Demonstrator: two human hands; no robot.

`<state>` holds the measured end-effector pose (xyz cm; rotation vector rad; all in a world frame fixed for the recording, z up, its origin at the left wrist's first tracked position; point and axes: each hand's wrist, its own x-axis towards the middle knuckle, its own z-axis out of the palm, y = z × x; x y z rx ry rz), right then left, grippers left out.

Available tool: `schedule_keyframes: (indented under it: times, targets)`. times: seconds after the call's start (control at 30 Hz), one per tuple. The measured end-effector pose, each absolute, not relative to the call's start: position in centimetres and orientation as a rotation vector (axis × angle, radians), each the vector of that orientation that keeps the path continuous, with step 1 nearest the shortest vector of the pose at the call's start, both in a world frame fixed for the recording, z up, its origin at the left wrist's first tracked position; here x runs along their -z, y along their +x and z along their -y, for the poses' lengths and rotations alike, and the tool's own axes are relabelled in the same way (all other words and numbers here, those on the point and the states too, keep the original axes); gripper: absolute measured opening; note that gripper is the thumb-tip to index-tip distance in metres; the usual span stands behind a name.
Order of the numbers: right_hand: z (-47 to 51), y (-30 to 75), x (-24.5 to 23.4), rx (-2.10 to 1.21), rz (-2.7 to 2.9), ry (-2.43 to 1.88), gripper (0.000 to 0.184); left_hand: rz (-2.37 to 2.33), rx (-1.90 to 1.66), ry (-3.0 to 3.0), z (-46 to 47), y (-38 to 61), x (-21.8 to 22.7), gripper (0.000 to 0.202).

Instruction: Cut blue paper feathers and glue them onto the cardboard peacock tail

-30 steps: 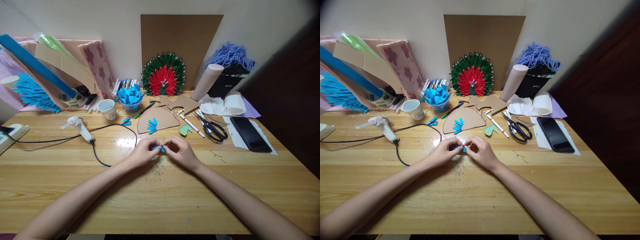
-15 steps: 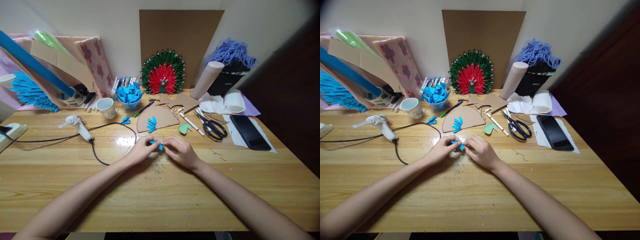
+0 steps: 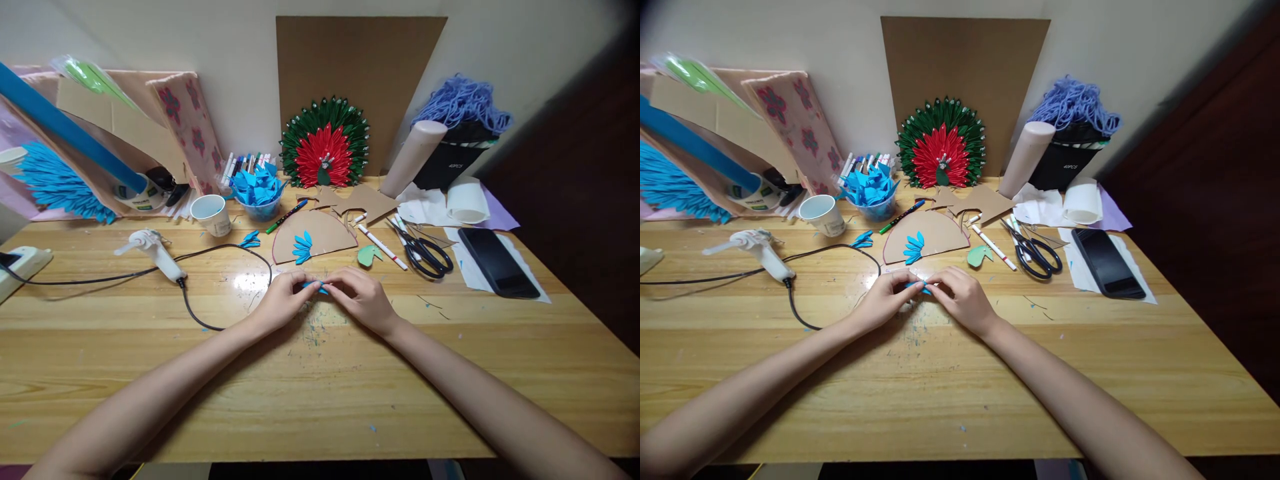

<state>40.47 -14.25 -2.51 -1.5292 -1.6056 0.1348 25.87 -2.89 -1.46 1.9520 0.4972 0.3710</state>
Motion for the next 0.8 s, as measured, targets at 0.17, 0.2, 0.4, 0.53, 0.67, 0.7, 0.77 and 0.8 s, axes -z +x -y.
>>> schedule_keyframes:
  times: [0.17, 0.2, 0.4, 0.53, 0.67, 0.7, 0.77, 0.8]
  targets:
    - [14.24, 40.53, 2.44, -0.18, 1.571, -1.544, 0.005, -0.505, -0.466, 2.116, 2.88, 25.72, 1.47, 0.019]
    - [14.25, 40.52, 2.43, -0.186, 1.559, -1.547, 0.005, -0.509, -0.489, 2.124, 2.9, 25.68, 1.46, 0.018]
    - [14.26, 40.44, 2.68, -0.295, 1.46, -1.551, 0.004, -0.498, -0.588, 2.094, 2.94, 25.44, 1.52, 0.014]
    - [14.28, 40.42, 2.8, -0.348, 1.419, -1.543, 0.006, -0.487, -0.626, 2.07, 2.95, 25.43, 1.59, 0.014]
    - [14.26, 40.32, 2.63, -0.318, 1.436, -1.523, 0.007, -0.513, -0.645, 2.013, 3.14, 25.5, 1.57, 0.014]
    - [14.25, 40.3, 2.59, -0.301, 1.444, -1.522, 0.007, -0.516, -0.647, 2.007, 3.21, 25.52, 1.59, 0.014]
    - [14.24, 40.28, 2.53, -0.272, 1.459, -1.525, 0.006, -0.513, -0.643, 1.999, 3.34, 25.57, 1.66, 0.014]
    - [14.24, 40.28, 2.5, -0.263, 1.466, -1.527, 0.006, -0.509, -0.641, 1.996, 3.39, 25.59, 1.72, 0.014]
